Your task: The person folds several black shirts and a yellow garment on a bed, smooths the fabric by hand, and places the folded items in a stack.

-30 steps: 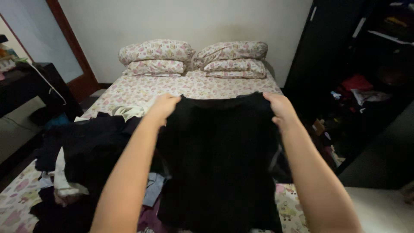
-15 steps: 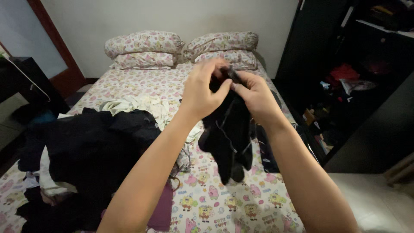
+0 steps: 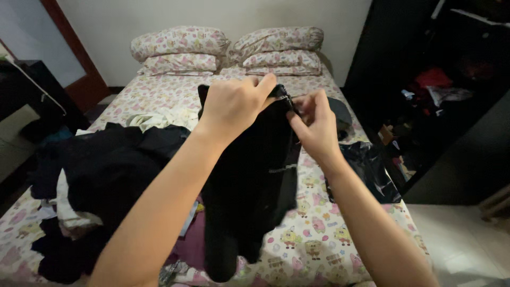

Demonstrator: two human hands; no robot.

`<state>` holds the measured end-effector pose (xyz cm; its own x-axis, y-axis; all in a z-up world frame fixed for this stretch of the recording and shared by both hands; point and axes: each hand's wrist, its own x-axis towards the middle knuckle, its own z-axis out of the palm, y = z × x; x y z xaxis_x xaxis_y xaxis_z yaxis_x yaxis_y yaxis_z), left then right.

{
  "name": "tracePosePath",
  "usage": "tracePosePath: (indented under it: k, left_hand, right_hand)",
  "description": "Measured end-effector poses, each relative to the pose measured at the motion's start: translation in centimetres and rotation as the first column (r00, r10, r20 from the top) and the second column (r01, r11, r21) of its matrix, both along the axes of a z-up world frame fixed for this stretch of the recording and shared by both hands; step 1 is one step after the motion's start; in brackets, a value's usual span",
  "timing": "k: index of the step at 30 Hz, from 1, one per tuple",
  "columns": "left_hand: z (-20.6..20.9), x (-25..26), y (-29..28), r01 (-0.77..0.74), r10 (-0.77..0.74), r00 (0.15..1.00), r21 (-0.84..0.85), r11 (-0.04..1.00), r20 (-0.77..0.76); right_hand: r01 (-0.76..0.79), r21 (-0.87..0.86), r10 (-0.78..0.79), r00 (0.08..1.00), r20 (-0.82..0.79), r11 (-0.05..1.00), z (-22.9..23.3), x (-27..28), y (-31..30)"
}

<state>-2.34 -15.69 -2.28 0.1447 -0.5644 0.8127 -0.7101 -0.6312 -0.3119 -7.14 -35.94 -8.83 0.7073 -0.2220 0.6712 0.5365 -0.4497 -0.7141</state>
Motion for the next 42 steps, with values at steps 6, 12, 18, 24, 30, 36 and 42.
tracePosePath:
  k: [6,12,18,24,30,36,42]
  left_hand:
    - [2.1,-1.5,1.8,-0.074,0.06,0.991,0.117,0.99,0.121]
    - [4.1,-1.4,5.8,-0.1,0.071,0.975,0.131,0.986,0.211]
    - [4.5,-1.3,10.1,0.011,-0.022,0.995,0.117,0.993,0.092]
    - [4.2,-0.3,13.6,-0.065,0.063,0.998,0.053,0.997,0.028]
    - [2.6,2.3,16.2,-0.139,0.128,0.986,-0.106,0.985,-0.106]
    - [1.4,3.0,15.7,-0.106,0.058,0.975,-0.22,0.97,-0.214]
    - [3.6,1.6,14.5,0.037,-0.142,0.919,-0.278,0.96,-0.369]
  right_hand:
    - [0.031,-0.109,-0.016,0.99,0.137,0.994,-3.3,-0.6,4.3]
    - [-0.104,-0.416,0.085,0.994,-0.063,0.903,-6.8,2.9,5.8]
    - [-0.328,-0.484,0.426,0.899,0.105,0.811,-8.5,3.6,4.9]
    - [-0.324,-0.383,-0.04,0.717,-0.696,0.865,-7.8,4.2,1.9]
    - [-0.186,-0.145,0.15,0.962,-0.23,0.972,-3.6,2.9,-5.6]
    - [-0.27,0.064,0.276,0.949,-0.15,0.961,-0.5,-2.3,-7.1]
    - [-0.515,0.41,0.518,0.848,0.115,0.753,-0.9,-3.8,-7.8]
